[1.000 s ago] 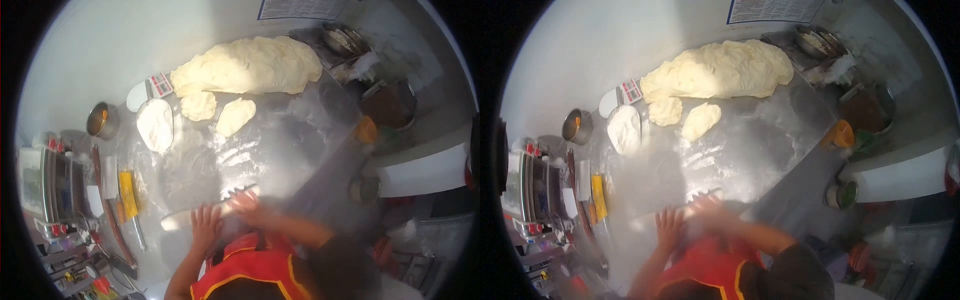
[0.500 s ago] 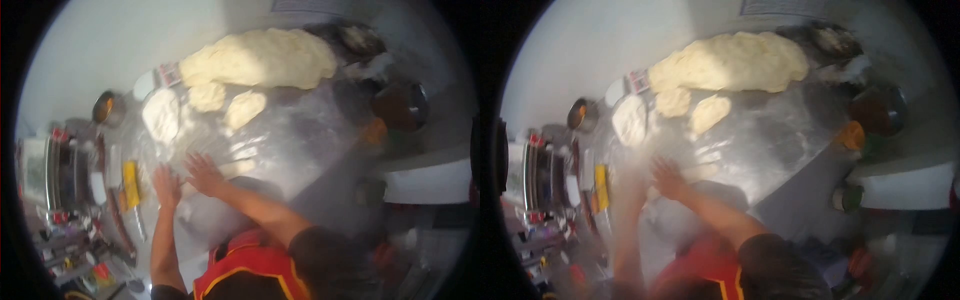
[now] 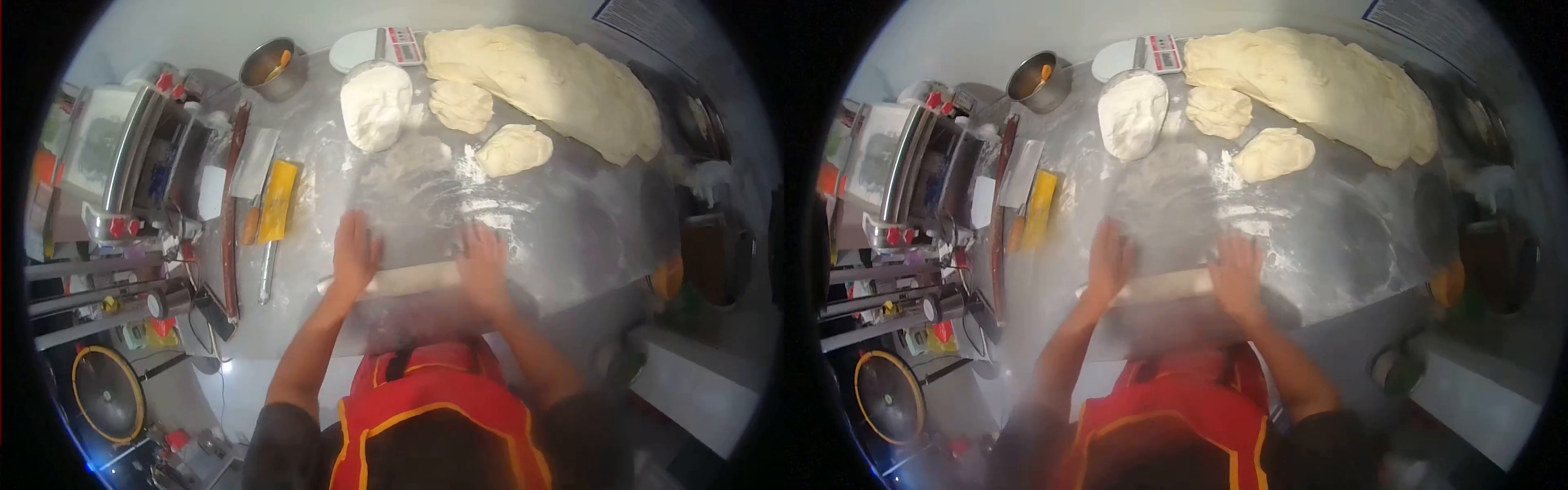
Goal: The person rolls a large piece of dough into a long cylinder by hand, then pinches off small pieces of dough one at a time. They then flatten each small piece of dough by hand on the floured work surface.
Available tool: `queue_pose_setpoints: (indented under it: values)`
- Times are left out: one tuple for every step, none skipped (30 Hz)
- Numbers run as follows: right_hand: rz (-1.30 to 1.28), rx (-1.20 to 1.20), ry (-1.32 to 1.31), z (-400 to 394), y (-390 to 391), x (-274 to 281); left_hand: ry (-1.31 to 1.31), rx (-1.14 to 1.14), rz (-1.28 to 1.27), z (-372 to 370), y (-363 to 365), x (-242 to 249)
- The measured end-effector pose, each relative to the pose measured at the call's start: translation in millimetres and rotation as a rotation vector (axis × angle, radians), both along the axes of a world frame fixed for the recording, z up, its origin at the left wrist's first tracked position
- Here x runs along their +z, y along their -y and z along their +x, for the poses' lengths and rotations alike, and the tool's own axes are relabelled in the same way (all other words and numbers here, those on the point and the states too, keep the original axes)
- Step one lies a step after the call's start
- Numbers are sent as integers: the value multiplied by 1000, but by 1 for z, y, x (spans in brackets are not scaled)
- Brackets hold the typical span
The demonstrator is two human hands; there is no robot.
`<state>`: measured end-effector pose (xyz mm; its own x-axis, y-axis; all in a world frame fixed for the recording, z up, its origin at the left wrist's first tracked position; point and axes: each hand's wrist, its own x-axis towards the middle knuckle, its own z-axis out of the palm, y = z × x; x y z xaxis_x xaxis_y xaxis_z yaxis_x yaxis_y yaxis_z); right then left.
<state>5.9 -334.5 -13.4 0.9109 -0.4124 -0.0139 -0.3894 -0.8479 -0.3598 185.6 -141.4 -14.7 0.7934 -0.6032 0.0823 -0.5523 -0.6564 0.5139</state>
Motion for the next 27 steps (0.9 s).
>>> queue_pose_setpoints:
  values:
    - [80, -32, 31, -3, 3, 12, 9, 59, 24, 18, 23, -16]
    - [154, -75, 60, -6, 6, 19, 39, 53, -2, 30, 40, -29]
    - [158, -59, 60, -10, 8, 15, 68, 43, -26, 36, 54, -39]
    - [161, -45, 61, -14, 9, 9, 75, 7, -43, 38, 69, -43]
    - [166, -32, 60, -19, 10, 4, 80, -28, -59, 34, 82, -47]
    - [196, -54, 70, -18, 15, 4, 80, -76, 28, 22, 96, -47]
    - [225, -77, 81, -13, 21, 5, 80, -124, 114, 8, 107, -45]
    - [254, -100, 90, -9, 28, 5, 57, -269, 142, -7, 112, -41]
    - [223, -122, 116, -5, 37, 3, 33, -413, 168, -22, 111, -33]
    - [192, -142, 141, -1, 49, -2, -6, -475, 169, -34, 102, -20]
    - [162, -160, 169, 5, 61, -8, -44, -535, 171, -45, 89, -4]
    - [77, -174, 92, 13, 74, -29, -84, -597, 173, -51, 75, 5]
    - [-8, -187, 14, 23, 87, -60, -127, -573, 265, -49, 58, 5]
    - [-8, -185, -24, 32, 83, -61, -172, -546, 356, -44, 36, 5]
    - [-7, -182, -61, 41, 78, -62, -130, -495, 401, -39, 11, -2]
    - [77, -166, -56, 59, 54, -43, -84, -445, 445, -31, -11, -8]
    - [-5, -11, 65, 66, 31, -50, -172, -335, 353, -20, -27, 6]
    - [-86, 145, 184, 68, 6, -58, -261, -223, 260, -14, -37, 19]
    - [-70, 263, 73, 75, -21, -46, -149, -149, 218, -9, -39, 15]
    - [-56, 381, -36, 78, -38, -28, -35, -74, 175, -1, -39, 6]
    - [66, 482, -75, 73, -42, -15, 78, -2, 132, 8, -39, -1]
    - [190, 581, -118, 66, -47, -3, 152, 15, 196, 12, -32, -4]
    - [314, 678, -162, 61, -49, 6, 224, 31, 258, 13, -18, -9]
    - [309, 623, -224, 54, -47, 11, 296, 46, 318, 10, -7, -12]
    - [301, 569, -289, 44, -36, 14, 209, -49, 284, -1, -2, -13]
    - [291, 518, -352, 34, -22, 16, 123, -141, 248, -17, -1, -11]
    - [288, 443, -262, 19, -2, 19, 36, -234, 214, -31, -3, -8]
